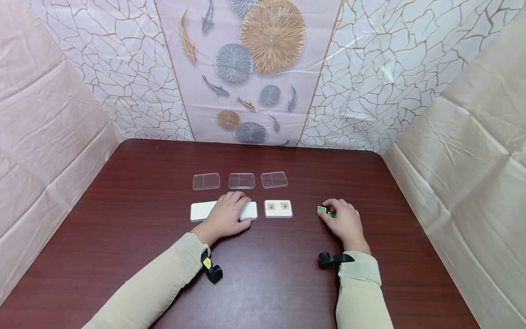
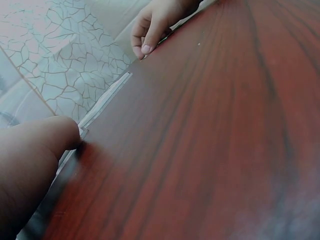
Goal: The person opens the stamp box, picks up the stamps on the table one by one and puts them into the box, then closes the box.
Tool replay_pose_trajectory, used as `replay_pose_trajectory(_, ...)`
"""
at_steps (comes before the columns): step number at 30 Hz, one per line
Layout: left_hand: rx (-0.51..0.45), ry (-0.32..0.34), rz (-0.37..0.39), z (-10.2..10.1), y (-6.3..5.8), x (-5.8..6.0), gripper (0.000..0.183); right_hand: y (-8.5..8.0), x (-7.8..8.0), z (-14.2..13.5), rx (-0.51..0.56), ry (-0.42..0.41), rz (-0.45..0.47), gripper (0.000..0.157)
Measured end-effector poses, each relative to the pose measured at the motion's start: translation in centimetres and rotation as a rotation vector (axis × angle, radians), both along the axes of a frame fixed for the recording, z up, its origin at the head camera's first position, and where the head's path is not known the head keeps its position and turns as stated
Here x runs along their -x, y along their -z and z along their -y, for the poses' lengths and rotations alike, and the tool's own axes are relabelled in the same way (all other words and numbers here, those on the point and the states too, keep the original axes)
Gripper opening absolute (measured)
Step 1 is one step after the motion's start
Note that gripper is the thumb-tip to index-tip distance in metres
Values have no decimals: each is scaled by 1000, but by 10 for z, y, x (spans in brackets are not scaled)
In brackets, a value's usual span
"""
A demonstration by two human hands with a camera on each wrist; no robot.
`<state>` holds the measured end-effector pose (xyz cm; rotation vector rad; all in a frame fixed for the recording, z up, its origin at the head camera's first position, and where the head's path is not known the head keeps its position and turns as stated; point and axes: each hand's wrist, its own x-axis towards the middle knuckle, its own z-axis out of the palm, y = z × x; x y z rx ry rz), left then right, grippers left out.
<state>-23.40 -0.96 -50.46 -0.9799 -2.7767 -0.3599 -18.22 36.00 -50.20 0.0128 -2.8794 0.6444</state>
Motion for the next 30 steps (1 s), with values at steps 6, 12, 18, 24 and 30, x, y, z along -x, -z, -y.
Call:
replay_pose_trajectory(6, 1, -1, 7, 1, 1, 0, 60, -2, 2, 7, -8, 7, -22, 28)
replay_pose_trajectory(12, -1, -6, 8, 2, 1, 0, 60, -5, 5, 13, -52, 29, -27, 27)
replay_pose_trajectory(18, -4, -6, 17, 1, 2, 0, 60, -7, 6, 17, -93, 25, -40, 20)
replay_pose_trajectory(24, -6, -6, 16, -1, 2, -1, 60, -4, 5, 20, -93, -6, -50, 16)
replay_pose_trajectory(30, -1, -2, -3, -2, 2, 0, 59, -1, 7, 27, -65, -12, -95, 13)
